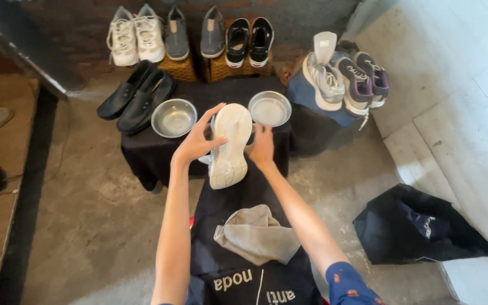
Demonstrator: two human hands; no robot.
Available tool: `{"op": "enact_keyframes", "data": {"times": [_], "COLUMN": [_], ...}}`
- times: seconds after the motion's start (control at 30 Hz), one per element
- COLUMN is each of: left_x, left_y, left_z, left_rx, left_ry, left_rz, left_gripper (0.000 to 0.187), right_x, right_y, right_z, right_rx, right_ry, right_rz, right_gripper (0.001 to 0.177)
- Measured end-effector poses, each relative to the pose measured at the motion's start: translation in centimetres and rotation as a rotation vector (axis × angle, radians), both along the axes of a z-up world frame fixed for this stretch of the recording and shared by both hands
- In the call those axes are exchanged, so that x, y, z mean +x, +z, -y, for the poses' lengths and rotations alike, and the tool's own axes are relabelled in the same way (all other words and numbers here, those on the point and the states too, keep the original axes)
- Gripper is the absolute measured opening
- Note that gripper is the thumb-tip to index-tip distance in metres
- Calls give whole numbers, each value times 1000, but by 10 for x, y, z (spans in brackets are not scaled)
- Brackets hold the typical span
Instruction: The person cleans the sole of a white sneaker using a cloth and a brush. They repeatedly wipe the shoe with the cloth and scrub the sole with the brush, occasionally dipping the brush into a bowl of water.
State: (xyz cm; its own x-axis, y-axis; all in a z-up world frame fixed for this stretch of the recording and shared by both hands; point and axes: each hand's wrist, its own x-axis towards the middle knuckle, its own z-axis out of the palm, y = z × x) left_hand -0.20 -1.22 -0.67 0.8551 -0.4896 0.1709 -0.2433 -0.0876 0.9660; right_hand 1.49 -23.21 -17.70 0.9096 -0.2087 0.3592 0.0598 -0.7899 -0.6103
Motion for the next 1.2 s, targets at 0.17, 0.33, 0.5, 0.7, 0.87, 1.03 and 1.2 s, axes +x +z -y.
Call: {"op": "enact_keyframes", "data": {"times": [0.17, 0.33, 0.5, 0.7, 0.87, 1.03, 1.2], "left_x": [-5, -1, 1, 11, 18, 29, 41], "left_y": [11, 4, 7, -5, -1, -10, 0], "left_z": [4, 4, 10, 19, 20, 10, 8], "left_rx": [-9, -12, -4, -6, -40, -21, 26], "left_ry": [-29, -56, -68, -116, -106, -98, -59], "left_rz": [-21, -43, -42, -80, -71, -106, -219], "left_gripper": [87, 88, 85, 91, 86, 90, 95], "right_x": [59, 59, 56, 51, 34, -20, -120], "right_y": [-77, -101, -56, -35, -40, -42, -19], "right_z": [-5, 16, 4, 6, 6, 21, 20], "right_rx": [-394, -723, -527, -283, -90, 112, 187], "right_ry": [-65, -166, -180, -160, -103, -49, 176], "right_rz": [152, 144, 104, 98, 84, 52, -97], "right_gripper": [28, 25, 25, 27, 28, 31, 17]}}
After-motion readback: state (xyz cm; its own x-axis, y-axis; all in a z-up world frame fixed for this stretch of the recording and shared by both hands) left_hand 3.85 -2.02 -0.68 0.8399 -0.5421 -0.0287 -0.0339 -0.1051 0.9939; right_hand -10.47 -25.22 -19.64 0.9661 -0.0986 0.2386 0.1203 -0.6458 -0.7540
